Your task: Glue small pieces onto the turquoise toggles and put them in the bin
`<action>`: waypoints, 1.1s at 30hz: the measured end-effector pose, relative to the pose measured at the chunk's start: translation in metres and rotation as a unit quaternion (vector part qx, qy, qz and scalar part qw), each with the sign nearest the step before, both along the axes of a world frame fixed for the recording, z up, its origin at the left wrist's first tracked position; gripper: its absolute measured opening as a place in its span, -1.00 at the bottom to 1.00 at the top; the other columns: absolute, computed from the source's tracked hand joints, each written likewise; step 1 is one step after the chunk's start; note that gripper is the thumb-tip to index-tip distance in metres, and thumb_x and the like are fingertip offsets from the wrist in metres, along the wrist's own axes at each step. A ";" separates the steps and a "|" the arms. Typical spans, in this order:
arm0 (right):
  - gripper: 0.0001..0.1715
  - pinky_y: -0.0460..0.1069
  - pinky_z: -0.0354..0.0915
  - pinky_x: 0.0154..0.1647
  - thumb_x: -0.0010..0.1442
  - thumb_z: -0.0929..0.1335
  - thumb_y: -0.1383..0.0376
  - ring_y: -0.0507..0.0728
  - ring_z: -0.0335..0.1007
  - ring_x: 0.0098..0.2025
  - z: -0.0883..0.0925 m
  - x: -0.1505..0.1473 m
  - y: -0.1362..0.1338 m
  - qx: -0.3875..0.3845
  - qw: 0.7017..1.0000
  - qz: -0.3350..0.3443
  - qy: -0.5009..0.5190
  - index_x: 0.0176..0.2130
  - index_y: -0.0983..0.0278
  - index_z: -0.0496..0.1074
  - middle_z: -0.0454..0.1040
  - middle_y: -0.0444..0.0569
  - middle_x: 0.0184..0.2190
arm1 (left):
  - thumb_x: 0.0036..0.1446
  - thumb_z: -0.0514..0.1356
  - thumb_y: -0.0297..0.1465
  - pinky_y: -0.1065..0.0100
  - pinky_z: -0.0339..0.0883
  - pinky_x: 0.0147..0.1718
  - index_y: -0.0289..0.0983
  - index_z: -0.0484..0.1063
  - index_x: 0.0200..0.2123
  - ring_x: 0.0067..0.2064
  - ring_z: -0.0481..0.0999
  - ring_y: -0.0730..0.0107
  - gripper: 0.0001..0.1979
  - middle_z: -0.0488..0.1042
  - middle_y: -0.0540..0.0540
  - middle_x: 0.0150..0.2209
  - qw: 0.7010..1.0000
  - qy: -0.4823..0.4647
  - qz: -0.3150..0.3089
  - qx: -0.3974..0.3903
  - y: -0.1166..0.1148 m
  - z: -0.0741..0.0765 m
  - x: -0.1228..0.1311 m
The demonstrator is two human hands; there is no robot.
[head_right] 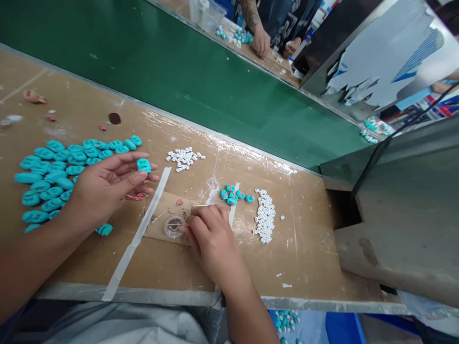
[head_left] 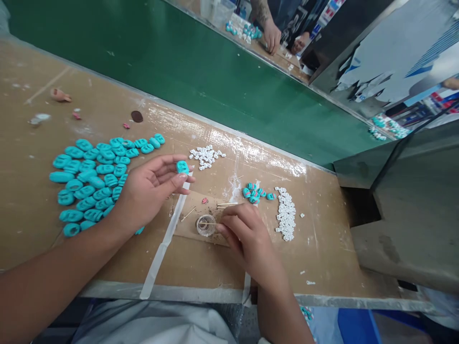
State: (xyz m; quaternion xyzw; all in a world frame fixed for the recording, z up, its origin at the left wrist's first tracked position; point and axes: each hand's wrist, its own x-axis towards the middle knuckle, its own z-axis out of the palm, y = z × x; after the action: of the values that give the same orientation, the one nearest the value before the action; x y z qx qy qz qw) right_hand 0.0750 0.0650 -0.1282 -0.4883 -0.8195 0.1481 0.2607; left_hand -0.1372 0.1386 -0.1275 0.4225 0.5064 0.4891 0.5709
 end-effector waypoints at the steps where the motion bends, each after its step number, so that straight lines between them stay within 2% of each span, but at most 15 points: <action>1: -0.91 0.12 0.27 -0.10 0.32 0.34 0.30 0.16 0.39 -0.19 -0.001 0.002 0.001 0.006 1.000 -0.005 -0.023 -0.15 0.25 0.42 0.49 0.02 -0.24 | 0.03 0.37 -0.40 0.37 0.56 -0.46 -0.21 0.53 -0.18 -0.28 0.65 0.25 -0.76 0.62 -0.04 -0.31 1.000 0.003 0.015 0.013 0.004 0.001 -0.004; 3: -0.84 0.13 0.25 -0.09 0.29 0.38 0.30 0.17 0.38 -0.17 -0.005 0.005 0.002 0.040 0.998 -0.030 -0.028 -0.10 0.25 0.42 0.49 0.03 -0.22 | 0.03 0.38 -0.38 0.32 0.55 -0.46 -0.18 0.53 -0.19 -0.30 0.62 0.26 -0.77 0.60 -0.03 -0.30 0.997 -0.009 0.050 0.049 0.011 0.003 -0.013; 5: -0.88 0.09 0.24 -0.13 0.29 0.37 0.36 0.14 0.38 -0.21 -0.008 0.008 0.002 0.076 0.996 -0.044 -0.002 -0.13 0.23 0.41 0.48 -0.02 -0.28 | 0.03 0.39 -0.37 0.28 0.56 -0.38 -0.14 0.54 -0.18 -0.29 0.60 0.31 -0.76 0.59 0.01 -0.27 0.993 -0.028 0.085 0.083 0.017 0.004 -0.023; 8: -0.88 0.06 0.23 -0.19 0.28 0.34 0.43 0.09 0.37 -0.31 -0.009 0.009 0.003 0.118 0.991 -0.052 0.037 -0.19 0.22 0.40 0.46 -0.09 -0.35 | 0.13 0.35 -0.33 0.29 0.53 -0.22 -0.08 0.52 -0.10 -0.21 0.56 0.39 -0.76 0.58 0.09 -0.19 0.991 -0.047 0.078 0.096 0.023 -0.001 -0.034; 10: -0.86 0.05 0.21 -0.22 0.28 0.34 0.46 0.08 0.35 -0.36 -0.004 0.004 0.006 0.149 0.986 -0.059 0.036 -0.19 0.22 0.39 0.47 -0.10 -0.38 | 0.17 0.32 -0.34 0.30 0.51 -0.17 -0.10 0.50 -0.05 -0.16 0.55 0.40 -0.74 0.57 0.09 -0.16 0.992 -0.052 0.067 0.093 0.026 -0.007 -0.037; 13: -0.83 0.03 0.16 -0.28 0.30 0.30 0.48 0.09 0.33 -0.36 0.015 -0.014 0.017 0.177 0.984 -0.011 -0.027 -0.19 0.23 0.41 0.48 -0.08 -0.39 | 0.09 0.36 -0.40 0.32 0.54 -0.31 -0.19 0.50 -0.04 -0.25 0.58 0.39 -0.66 0.58 0.00 -0.22 0.989 -0.053 0.100 0.095 0.030 -0.014 -0.034; 15: -0.81 0.02 0.15 -0.31 0.30 0.29 0.48 0.11 0.33 -0.35 0.028 -0.031 0.029 0.161 0.982 0.047 -0.088 -0.20 0.24 0.44 0.49 -0.05 -0.38 | 0.06 0.37 -0.39 0.33 0.55 -0.36 -0.24 0.49 -0.02 -0.26 0.59 0.36 -0.62 0.59 -0.07 -0.21 0.989 -0.053 0.100 0.099 0.031 -0.015 -0.030; 17: -0.81 0.01 0.16 -0.32 0.26 0.33 0.51 0.11 0.33 -0.34 0.034 -0.051 0.046 0.111 0.977 0.090 -0.159 -0.26 0.25 0.47 0.50 -0.03 -0.37 | 0.06 0.36 -0.38 0.34 0.56 -0.37 -0.26 0.49 -0.01 -0.25 0.60 0.33 -0.60 0.59 -0.11 -0.19 0.990 -0.046 0.085 0.104 0.029 -0.012 -0.028; 21: -0.83 0.02 0.16 -0.33 0.18 0.40 0.51 0.15 0.32 -0.32 0.022 -0.085 0.085 0.020 0.939 0.147 -0.311 -0.42 0.31 0.51 0.50 0.02 -0.43 | 0.09 0.34 -0.38 0.36 0.56 -0.35 -0.28 0.47 0.01 -0.25 0.60 0.33 -0.61 0.58 -0.11 -0.19 0.990 -0.038 0.068 0.115 0.023 -0.004 -0.029; 25: -0.81 0.00 0.18 -0.33 0.18 0.42 0.49 0.13 0.31 -0.31 0.003 -0.099 0.110 -0.001 0.921 0.206 -0.331 -0.45 0.31 0.52 0.51 -0.01 -0.46 | 0.10 0.33 -0.38 0.36 0.55 -0.34 -0.27 0.46 0.03 -0.30 0.60 0.35 -0.60 0.59 -0.14 -0.13 0.991 -0.050 0.061 0.111 0.023 -0.004 -0.032; 29: -0.79 -0.03 0.22 -0.30 0.22 0.39 0.50 0.13 0.33 -0.26 -0.008 -0.097 0.115 -0.014 0.912 0.239 -0.333 -0.44 0.31 0.51 0.49 -0.01 -0.47 | 0.10 0.31 -0.37 0.33 0.55 -0.33 -0.27 0.47 0.04 -0.35 0.58 0.37 -0.60 0.60 -0.13 -0.18 0.989 -0.067 0.058 0.118 0.026 -0.008 -0.032; 33: -0.78 -0.05 0.25 -0.31 0.24 0.34 0.51 0.12 0.36 -0.27 -0.014 -0.092 0.117 -0.036 0.915 0.241 -0.323 -0.39 0.32 0.51 0.49 -0.01 -0.41 | 0.05 0.31 -0.38 0.34 0.53 -0.39 -0.30 0.49 0.00 -0.40 0.56 0.40 -0.59 0.61 -0.13 -0.19 0.988 -0.088 0.062 0.114 0.026 -0.007 -0.029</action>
State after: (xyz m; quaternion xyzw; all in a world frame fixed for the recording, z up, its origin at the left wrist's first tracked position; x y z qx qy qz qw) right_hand -0.0167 0.1817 -0.1424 -0.3059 -0.9461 0.0705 -0.0793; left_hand -0.1663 0.1646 -0.1348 0.4077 0.4202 0.6135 0.5299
